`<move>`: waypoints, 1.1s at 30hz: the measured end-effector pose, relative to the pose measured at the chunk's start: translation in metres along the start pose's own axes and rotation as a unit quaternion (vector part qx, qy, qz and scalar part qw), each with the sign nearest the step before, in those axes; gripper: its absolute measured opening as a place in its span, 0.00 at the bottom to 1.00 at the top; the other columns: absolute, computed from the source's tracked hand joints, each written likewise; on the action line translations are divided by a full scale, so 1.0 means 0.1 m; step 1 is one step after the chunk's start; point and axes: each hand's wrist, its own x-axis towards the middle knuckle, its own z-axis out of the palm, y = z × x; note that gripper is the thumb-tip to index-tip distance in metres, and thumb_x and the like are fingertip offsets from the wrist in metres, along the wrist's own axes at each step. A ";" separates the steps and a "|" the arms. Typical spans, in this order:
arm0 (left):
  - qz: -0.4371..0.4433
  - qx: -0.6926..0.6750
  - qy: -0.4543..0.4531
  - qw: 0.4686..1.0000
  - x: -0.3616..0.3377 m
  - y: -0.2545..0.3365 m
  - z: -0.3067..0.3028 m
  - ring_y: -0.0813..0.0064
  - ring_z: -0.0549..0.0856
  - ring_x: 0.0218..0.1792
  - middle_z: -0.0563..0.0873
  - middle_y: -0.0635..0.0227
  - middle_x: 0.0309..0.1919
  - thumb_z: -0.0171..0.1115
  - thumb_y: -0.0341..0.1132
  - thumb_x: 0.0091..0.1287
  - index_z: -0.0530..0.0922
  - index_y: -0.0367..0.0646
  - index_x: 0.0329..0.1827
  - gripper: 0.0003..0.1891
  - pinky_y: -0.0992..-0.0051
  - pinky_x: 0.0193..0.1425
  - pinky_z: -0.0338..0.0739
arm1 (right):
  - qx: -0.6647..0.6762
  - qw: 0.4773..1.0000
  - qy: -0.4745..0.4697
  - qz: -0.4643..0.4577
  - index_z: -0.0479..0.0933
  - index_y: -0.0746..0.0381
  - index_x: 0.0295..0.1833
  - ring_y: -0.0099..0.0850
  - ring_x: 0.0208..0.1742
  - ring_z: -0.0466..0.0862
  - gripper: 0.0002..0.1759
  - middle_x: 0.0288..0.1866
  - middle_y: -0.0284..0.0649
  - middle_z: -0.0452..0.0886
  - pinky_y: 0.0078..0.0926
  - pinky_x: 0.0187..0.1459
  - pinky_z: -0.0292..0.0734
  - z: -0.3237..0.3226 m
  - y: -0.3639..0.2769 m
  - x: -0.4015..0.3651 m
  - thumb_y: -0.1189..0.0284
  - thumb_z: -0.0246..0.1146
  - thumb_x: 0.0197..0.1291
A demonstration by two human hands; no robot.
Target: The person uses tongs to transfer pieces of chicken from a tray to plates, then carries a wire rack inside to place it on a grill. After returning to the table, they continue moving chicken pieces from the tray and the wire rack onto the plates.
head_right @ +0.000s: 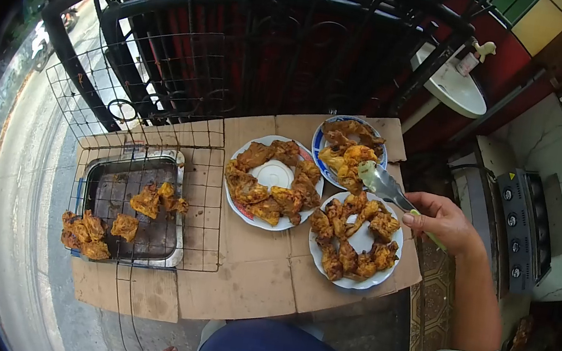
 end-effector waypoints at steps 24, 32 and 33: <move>-0.017 0.118 -0.018 0.993 -0.61 1.33 0.62 0.56 0.83 0.50 0.79 0.58 0.58 0.59 0.49 0.70 0.67 0.45 0.71 0.30 0.59 0.43 0.79 | -0.360 0.894 -0.144 0.222 0.78 0.61 0.62 0.27 0.33 0.81 0.36 0.39 0.38 0.85 0.27 0.34 0.78 -0.79 0.48 -0.30 0.47 0.69 0.56; 0.022 0.108 -0.022 0.994 -0.06 0.55 0.47 0.68 0.83 0.41 0.83 0.60 0.50 0.59 0.52 0.69 0.69 0.51 0.71 0.29 0.69 0.36 0.77 | -0.479 0.856 -0.126 0.148 0.82 0.61 0.54 0.39 0.41 0.84 0.30 0.41 0.44 0.85 0.36 0.44 0.77 -0.77 0.49 -0.15 0.48 0.68 0.56; 0.025 0.118 -0.031 0.992 -0.01 0.60 0.48 0.67 0.83 0.41 0.83 0.60 0.51 0.59 0.52 0.69 0.69 0.51 0.71 0.29 0.68 0.36 0.77 | -0.494 0.851 -0.122 0.132 0.82 0.61 0.53 0.42 0.44 0.84 0.30 0.42 0.46 0.85 0.38 0.46 0.77 -0.71 0.46 -0.18 0.47 0.68 0.55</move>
